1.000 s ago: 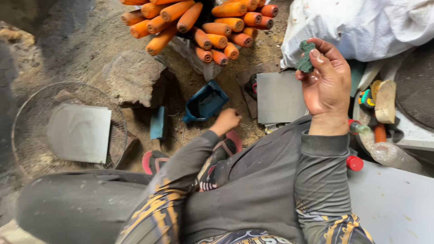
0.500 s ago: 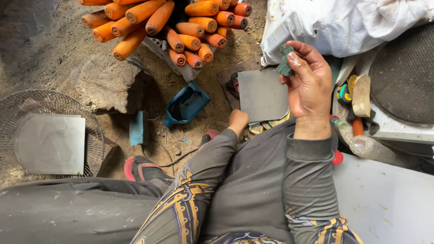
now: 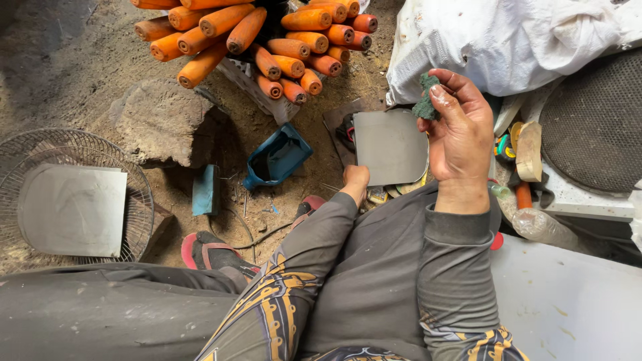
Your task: The person sits on the ground and scrubs two flat metal sheets with a green sponge. The person repeatedly dips the sponge into a small blue container of liquid and scrubs both sides of the sheets, occasionally flipping them over to clean the other side.
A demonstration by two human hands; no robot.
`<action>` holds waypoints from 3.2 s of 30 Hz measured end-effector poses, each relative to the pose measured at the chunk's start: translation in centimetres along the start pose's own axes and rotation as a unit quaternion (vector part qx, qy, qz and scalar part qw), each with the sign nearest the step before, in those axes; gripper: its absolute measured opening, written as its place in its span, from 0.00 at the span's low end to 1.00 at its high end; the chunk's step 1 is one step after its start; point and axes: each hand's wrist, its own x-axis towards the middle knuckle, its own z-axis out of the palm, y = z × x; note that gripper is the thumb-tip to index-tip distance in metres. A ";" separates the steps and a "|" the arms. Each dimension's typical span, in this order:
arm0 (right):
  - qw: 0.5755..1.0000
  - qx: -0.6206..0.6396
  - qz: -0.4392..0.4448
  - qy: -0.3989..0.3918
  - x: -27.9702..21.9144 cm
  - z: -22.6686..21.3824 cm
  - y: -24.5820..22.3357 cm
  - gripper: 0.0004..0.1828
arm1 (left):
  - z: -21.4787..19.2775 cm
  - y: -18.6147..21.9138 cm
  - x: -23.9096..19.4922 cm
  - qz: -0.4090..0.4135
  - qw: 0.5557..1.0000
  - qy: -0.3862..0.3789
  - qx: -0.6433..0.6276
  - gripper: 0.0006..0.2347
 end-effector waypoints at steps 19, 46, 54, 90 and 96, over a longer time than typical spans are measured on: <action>0.977 -0.129 0.044 -0.165 -0.2 0.7 1.4 0.11 | -17.8 9.9 -8.3 0.468 0.851 -0.167 0.168 0.10; 0.563 -0.737 -0.214 -0.306 1.7 10.4 33.6 0.07 | -52.7 6.5 -7.0 0.326 0.874 0.114 -0.342 0.04; 0.700 -0.597 -0.076 -0.384 -8.7 19.8 37.5 0.61 | -52.8 7.1 -6.0 0.320 0.880 0.135 -0.323 0.08; 0.765 -0.501 -0.318 -0.250 -5.6 32.6 30.0 0.23 | -52.7 5.4 -8.1 0.278 0.814 -0.083 -0.504 0.25; 0.731 -0.624 -0.216 -0.173 -7.8 28.8 29.5 0.22 | -52.7 4.6 -5.5 0.290 0.810 -0.058 -0.507 0.18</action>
